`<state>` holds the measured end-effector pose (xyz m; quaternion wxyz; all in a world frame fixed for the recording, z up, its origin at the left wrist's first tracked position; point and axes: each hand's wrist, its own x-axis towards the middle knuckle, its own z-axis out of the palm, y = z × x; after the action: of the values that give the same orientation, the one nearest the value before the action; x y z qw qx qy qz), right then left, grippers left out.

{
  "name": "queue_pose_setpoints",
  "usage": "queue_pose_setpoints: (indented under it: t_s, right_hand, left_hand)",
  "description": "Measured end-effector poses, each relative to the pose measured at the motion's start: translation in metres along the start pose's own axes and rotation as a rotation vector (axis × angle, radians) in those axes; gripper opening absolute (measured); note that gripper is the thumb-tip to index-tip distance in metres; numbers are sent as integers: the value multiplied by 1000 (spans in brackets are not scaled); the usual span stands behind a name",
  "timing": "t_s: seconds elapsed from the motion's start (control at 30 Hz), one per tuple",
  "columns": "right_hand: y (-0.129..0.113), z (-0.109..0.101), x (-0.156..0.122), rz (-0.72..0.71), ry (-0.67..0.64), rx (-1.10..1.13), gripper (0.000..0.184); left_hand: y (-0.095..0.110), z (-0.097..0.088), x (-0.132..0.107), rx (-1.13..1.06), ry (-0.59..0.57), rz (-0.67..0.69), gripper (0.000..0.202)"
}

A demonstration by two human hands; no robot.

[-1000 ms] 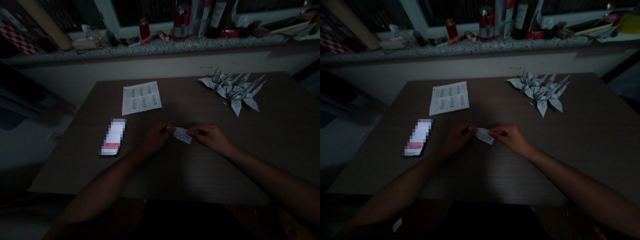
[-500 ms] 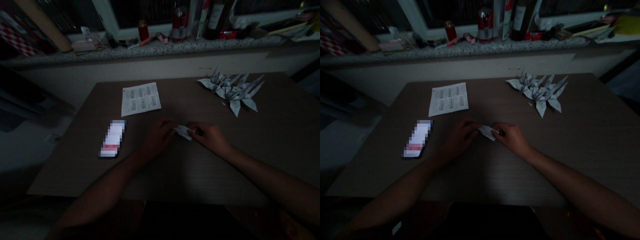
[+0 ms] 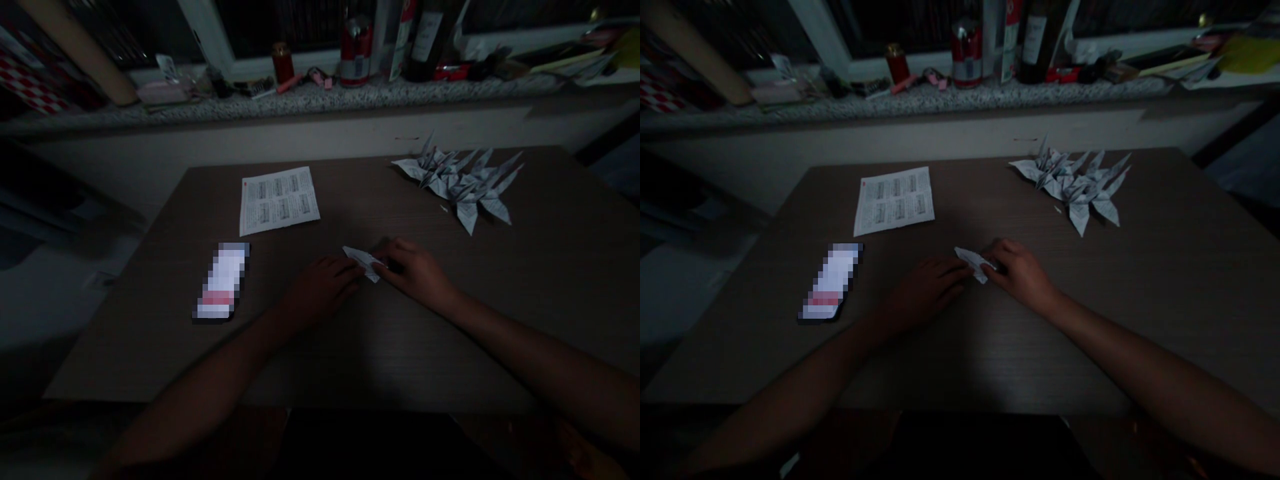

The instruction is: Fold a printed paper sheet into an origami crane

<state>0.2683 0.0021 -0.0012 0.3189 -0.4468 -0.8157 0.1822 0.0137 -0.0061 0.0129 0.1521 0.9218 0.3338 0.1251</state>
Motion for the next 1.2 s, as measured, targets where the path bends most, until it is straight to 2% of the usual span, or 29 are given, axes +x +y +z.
queue_pose_setpoints:
  t_s: [0.17, 0.33, 0.47, 0.57, 0.77, 0.93, 1.2]
  right_hand:
    - [3, 3, -2, -62, -48, -10, 11]
    - [-1, 5, -2, -32, -37, 18, 11]
    - [-5, 6, -1, -6, 6, -4, 14]
    - [-4, 8, -1, -11, -14, -21, 13]
    - [-2, 10, -1, -1, -17, -22, 18]
    - [-1, 9, 0, 42, -44, -4, 29]
    - [-1, 10, -1, 71, -44, 7, 32]
  left_hand:
    - [-7, -1, -1, 8, 66, -34, 32]
    - [-7, 4, 1, -24, 151, -87, 28]
    - [-5, 8, 5, -29, 176, -108, 24]
    - [-5, 10, 8, -52, 173, -143, 22]
    - [-6, 16, 7, -107, 239, -243, 48]
    - [-6, 16, 5, -54, 234, -215, 48]
    - [-5, 15, 6, -72, 212, -165, 45]
